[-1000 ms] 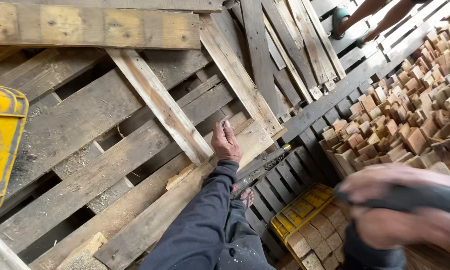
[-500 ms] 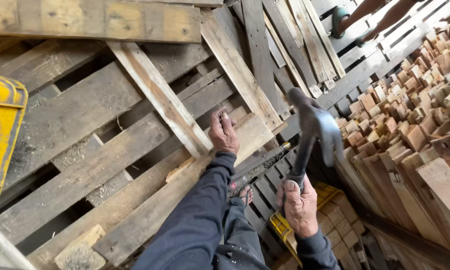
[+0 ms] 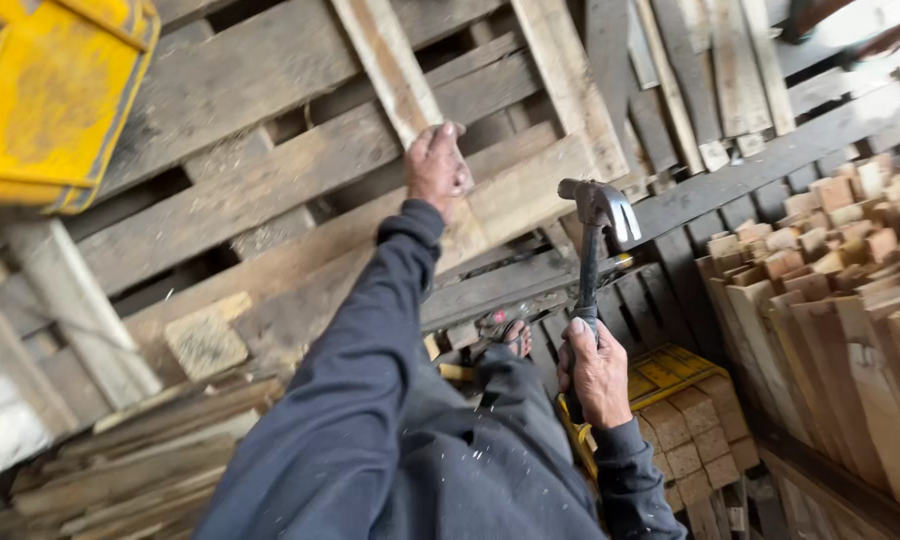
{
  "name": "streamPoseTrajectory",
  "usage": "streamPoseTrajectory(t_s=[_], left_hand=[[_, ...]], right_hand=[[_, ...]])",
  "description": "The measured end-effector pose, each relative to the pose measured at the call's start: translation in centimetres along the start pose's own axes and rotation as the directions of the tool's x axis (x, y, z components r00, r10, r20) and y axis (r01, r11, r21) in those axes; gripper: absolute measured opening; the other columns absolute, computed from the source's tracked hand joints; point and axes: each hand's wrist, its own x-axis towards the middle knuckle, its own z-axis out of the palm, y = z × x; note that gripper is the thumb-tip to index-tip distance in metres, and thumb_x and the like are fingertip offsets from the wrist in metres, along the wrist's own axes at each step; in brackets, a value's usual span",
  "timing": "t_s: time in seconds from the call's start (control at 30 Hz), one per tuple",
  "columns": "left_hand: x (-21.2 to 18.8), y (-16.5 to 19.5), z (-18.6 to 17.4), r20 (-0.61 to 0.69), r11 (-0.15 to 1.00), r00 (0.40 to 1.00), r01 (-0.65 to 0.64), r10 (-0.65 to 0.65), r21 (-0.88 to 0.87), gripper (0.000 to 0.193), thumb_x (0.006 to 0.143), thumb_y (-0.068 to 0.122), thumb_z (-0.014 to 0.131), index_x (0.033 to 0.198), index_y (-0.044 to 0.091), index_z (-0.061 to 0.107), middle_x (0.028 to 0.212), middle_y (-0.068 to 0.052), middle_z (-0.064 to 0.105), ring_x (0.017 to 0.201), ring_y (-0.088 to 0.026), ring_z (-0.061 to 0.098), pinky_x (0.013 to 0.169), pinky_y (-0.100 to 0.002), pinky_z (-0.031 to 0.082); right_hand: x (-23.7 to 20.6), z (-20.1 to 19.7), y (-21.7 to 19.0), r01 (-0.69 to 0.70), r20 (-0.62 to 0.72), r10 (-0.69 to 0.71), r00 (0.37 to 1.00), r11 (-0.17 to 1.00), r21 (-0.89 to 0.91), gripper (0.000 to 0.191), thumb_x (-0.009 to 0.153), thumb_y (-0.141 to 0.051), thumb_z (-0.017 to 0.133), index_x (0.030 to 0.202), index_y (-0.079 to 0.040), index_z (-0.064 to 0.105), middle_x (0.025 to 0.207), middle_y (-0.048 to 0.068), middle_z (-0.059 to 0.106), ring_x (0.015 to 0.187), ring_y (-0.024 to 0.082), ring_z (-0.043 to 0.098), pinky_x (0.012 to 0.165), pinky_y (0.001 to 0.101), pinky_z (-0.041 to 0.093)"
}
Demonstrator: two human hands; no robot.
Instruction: The person assembles wooden pallets by hammering nails into wooden planks and blocks. They repeatedly position planks, insert nails, and hammer them into place, occasionally moving blocks and planks to adjust the assembly.
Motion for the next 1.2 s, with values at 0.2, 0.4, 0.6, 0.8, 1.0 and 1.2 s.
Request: streamPoseTrajectory(t_s=[0.2,0.4,0.6,0.8,1.0,1.2], left_hand=[[-10.6,3.0,-8.0,0.101,0.387,0.971,-0.180,0.215,0.904,0.057,0.099,0.044,0.069,0.140,0.007,0.057,0.077,-0.013,0.069,0.061,-0.018,0.058,0.056,-0.033,0.052],[-14.2,3.1,-8.6,0.074,-0.331,0.996,-0.088,-0.056,0.939,0.130,0.063,0.059,0.092,0.156,-0.001,0.024,0.086,-0.023,0.069,0.074,-0.035,0.070,0.069,-0.046,0.058],[-12.1,1.9,-10.6,0.134,-0.276,0.990,-0.137,-0.030,0.951,0.105,0.071,0.041,0.090,0.148,-0.005,0.036,0.095,-0.026,0.072,0.088,-0.040,0.073,0.078,-0.048,0.058],[-11.3,1.8,-10.3,0.129,-0.170,0.991,-0.133,-0.034,0.976,0.107,0.070,0.030,0.089,0.150,-0.008,0.029,0.097,-0.030,0.070,0.089,-0.042,0.072,0.083,-0.047,0.059],[-11.0,1.2,-9.9,0.139,-0.136,0.989,-0.144,-0.043,0.980,0.105,0.068,0.025,0.084,0.150,-0.010,0.028,0.094,-0.030,0.070,0.087,-0.043,0.072,0.084,-0.047,0.059],[-11.2,1.0,-9.9,0.137,-0.175,0.988,-0.147,-0.070,0.973,0.108,0.070,0.028,0.083,0.154,-0.006,0.024,0.092,-0.030,0.070,0.085,-0.043,0.072,0.081,-0.049,0.059]], right_hand=[[-3.2,-1.8,3.6,-0.110,0.119,0.109,0.987,0.994,-0.001,0.037,0.099,-0.041,0.059,0.092,-0.005,0.055,0.059,0.004,0.051,0.042,0.013,0.047,0.038,0.0288,0.039],[-3.2,-3.4,6.1,-0.115,0.203,0.127,0.971,0.991,-0.069,0.038,0.099,-0.042,0.058,0.092,-0.005,0.055,0.058,0.004,0.050,0.042,0.014,0.047,0.040,0.0292,0.040],[-3.0,-4.8,6.5,-0.062,0.190,0.085,0.978,0.991,-0.122,0.038,0.099,-0.042,0.059,0.092,-0.004,0.056,0.057,0.004,0.051,0.043,0.013,0.047,0.041,0.0282,0.038],[-2.6,-5.3,6.3,-0.105,0.126,0.109,0.986,0.994,-0.038,0.037,0.099,-0.041,0.059,0.092,-0.005,0.055,0.057,0.004,0.049,0.041,0.013,0.045,0.040,0.0287,0.037],[-1.9,-4.7,6.0,-0.106,0.109,0.115,0.987,0.990,-0.090,0.035,0.097,-0.039,0.062,0.092,-0.005,0.055,0.059,0.003,0.050,0.042,0.012,0.046,0.038,0.0293,0.039],[-1.9,-2.6,5.3,-0.092,0.130,0.127,0.983,0.964,-0.248,0.033,0.095,-0.039,0.064,0.093,-0.006,0.059,0.057,0.002,0.051,0.041,0.012,0.046,0.038,0.0296,0.039]])
